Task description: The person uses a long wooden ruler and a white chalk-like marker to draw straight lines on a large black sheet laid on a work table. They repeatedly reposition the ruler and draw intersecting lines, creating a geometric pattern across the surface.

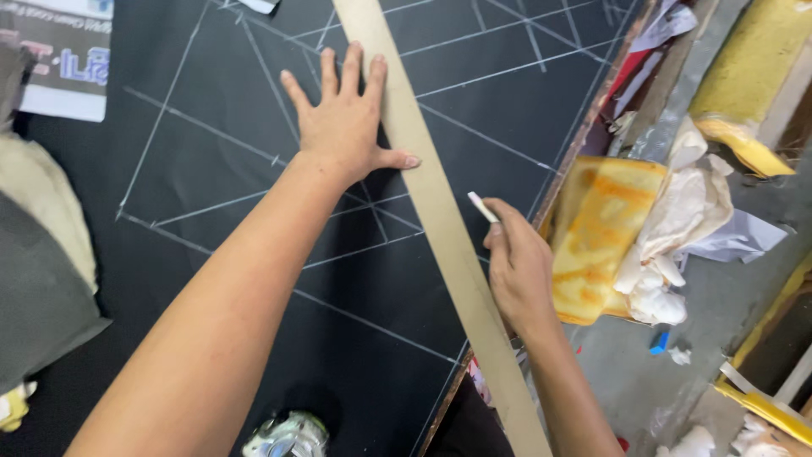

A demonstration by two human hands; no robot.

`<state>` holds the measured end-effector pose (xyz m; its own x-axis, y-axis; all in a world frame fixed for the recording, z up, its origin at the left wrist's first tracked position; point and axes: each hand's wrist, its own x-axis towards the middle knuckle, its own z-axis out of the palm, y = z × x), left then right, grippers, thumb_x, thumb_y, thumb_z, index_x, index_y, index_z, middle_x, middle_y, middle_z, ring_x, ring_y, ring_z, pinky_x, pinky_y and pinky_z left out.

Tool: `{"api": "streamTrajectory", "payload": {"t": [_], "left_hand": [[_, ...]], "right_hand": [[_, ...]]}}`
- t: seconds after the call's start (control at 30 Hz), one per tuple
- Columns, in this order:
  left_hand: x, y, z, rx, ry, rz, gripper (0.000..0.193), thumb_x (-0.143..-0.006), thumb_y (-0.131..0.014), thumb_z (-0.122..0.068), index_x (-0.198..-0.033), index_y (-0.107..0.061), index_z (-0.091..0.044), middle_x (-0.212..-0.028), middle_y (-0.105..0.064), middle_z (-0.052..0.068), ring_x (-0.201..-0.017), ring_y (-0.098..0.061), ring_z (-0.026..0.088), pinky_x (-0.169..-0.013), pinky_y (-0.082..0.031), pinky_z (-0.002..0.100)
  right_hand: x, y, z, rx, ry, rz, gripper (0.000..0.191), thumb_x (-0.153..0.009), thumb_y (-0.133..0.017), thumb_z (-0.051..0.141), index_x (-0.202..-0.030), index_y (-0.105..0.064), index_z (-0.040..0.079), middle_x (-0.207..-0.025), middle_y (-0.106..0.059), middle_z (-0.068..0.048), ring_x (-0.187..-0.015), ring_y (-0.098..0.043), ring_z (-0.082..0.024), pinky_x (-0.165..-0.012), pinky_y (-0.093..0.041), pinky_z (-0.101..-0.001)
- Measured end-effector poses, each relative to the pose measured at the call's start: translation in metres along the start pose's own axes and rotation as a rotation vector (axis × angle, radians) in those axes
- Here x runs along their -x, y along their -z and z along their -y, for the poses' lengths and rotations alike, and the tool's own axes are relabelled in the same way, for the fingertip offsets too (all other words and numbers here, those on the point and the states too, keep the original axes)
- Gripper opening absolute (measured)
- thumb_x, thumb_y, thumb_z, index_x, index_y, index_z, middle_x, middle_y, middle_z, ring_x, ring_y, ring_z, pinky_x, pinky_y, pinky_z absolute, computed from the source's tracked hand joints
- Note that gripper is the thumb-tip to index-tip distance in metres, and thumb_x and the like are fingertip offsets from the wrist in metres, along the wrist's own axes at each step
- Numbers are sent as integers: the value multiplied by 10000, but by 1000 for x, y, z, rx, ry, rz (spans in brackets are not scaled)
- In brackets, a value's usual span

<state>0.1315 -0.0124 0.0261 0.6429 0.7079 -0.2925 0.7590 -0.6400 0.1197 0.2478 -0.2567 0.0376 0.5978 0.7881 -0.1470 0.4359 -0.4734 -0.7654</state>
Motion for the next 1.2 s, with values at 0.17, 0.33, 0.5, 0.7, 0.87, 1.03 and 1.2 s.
{"api": "streamTrajectory", "payload": {"t": [0.17,0.33,0.5,0.7,0.87,1.03,1.2], "left_hand": [[-4,2,-3,-43,-2,27,1455,-528,-789,-849,-1606,-175,-88,-1661,-102,215,-1512,-75,494,-1055,-56,859],[-6,2,-5,-61,-1,40,1471,-519,-791,-861,-1604,-173,-82,-1643,-95,248,-1499,-86,519,-1056,-69,856],[-6,0,-4,-57,-16,5,1473,-506,-808,-842,-1599,-197,-68,-1638,-135,236,-1497,-120,514,-1061,-100,849],[-6,-1,-4,-69,-24,-18,1464,-508,-812,-837,-1597,-207,-67,-1633,-149,236,-1491,-136,517,-1064,-112,840],[-4,3,-5,-67,-19,-38,1447,-518,-811,-827,-1592,-220,-59,-1628,-158,233,-1490,-147,512,-1069,-125,829],[-3,7,-8,-79,-15,-14,1445,-519,-816,-823,-1590,-221,-57,-1630,-164,235,-1495,-148,503,-1084,-124,815],[-2,8,-9,-61,-17,-11,1433,-532,-817,-807,-1595,-213,-60,-1643,-167,227,-1500,-149,496,-1092,-124,806]], "right_hand": [[1,1,1,-25,-6,13,233,-1030,-534,106,-1198,-683,46,-741,-626,-98,-673,-640,-194,-656,-514,-343],[13,2,-1,-16,-117,58,254,-1036,-510,116,-1209,-687,61,-672,-597,-84,-596,-592,-188,-576,-473,-354],[18,-1,-3,-33,-74,35,254,-1025,-521,107,-1215,-683,57,-660,-588,-81,-585,-595,-178,-573,-477,-341],[19,2,-1,-13,-44,41,255,-1006,-554,91,-1223,-683,55,-710,-603,-93,-618,-606,-182,-602,-490,-331],[16,3,2,14,82,15,248,-983,-590,66,-1210,-681,29,-902,-672,-135,-771,-668,-243,-704,-515,-346],[6,-2,6,30,113,-5,247,-958,-588,20,-1190,-673,10,-926,-683,-152,-807,-688,-316,-734,-518,-394],[-47,-25,19,5,292,-71,258,-961,-591,-15,-1196,-691,24,-856,-602,-176,-776,-649,-342,-706,-505,-404]]}}
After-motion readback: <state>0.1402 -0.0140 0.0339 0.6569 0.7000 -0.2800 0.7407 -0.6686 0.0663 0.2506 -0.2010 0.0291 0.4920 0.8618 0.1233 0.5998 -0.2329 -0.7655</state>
